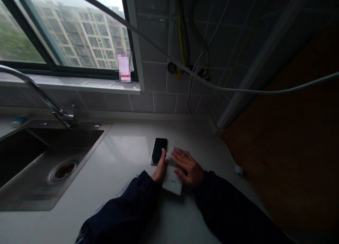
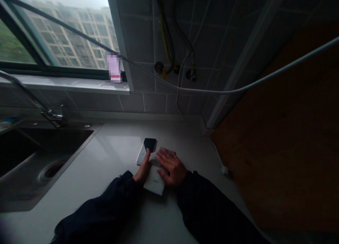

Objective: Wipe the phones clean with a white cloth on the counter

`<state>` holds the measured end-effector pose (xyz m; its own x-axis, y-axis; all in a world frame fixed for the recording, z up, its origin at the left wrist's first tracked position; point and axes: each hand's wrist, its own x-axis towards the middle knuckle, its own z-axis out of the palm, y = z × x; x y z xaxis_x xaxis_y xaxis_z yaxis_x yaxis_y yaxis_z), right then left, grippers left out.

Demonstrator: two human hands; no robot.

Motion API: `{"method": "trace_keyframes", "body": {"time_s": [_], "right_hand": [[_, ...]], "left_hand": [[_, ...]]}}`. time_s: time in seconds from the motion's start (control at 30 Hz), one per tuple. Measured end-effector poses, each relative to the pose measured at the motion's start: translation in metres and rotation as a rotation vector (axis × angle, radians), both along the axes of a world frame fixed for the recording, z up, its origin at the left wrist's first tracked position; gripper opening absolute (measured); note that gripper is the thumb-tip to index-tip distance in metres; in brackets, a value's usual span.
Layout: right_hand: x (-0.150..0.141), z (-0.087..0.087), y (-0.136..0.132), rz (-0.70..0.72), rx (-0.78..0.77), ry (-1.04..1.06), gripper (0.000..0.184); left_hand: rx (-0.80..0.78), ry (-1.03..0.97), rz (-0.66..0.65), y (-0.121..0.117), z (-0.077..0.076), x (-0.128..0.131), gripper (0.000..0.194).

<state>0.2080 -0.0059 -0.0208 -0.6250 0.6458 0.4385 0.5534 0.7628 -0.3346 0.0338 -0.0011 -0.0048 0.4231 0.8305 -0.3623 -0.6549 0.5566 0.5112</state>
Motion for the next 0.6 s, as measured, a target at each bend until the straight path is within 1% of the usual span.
{"method": "trace_keyframes", "body": {"time_s": [0.13, 0.2, 0.3, 0.33, 0.4, 0.47, 0.6], "right_hand": [[-0.007, 0.001, -0.010, 0.166, 0.007, 0.024, 0.046], [-0.012, 0.005, -0.019, 0.200, -0.003, 0.056, 0.046], [-0.019, 0.012, -0.031, 0.270, 0.003, 0.117, 0.045], [-0.021, 0.013, -0.034, 0.304, 0.015, 0.143, 0.043], [-0.021, 0.015, -0.035, 0.346, 0.042, 0.192, 0.036], [-0.016, 0.016, -0.029, 0.314, 0.071, 0.213, 0.029], [0.004, 0.016, -0.006, 0.102, 0.160, 0.188, 0.025]], "left_hand": [[-0.042, 0.023, 0.074, 0.001, 0.001, -0.003, 0.078], [-0.072, 0.043, 0.033, 0.001, 0.004, -0.006, 0.087], [-0.062, 0.016, -0.111, 0.001, 0.008, -0.011, 0.103], [-0.036, 0.008, -0.130, 0.001, 0.008, -0.013, 0.106], [0.020, 0.014, -0.096, 0.003, 0.008, -0.014, 0.107], [0.039, 0.021, -0.062, 0.006, 0.006, -0.015, 0.106], [-0.008, -0.033, -0.059, 0.010, 0.001, -0.016, 0.096]]}}
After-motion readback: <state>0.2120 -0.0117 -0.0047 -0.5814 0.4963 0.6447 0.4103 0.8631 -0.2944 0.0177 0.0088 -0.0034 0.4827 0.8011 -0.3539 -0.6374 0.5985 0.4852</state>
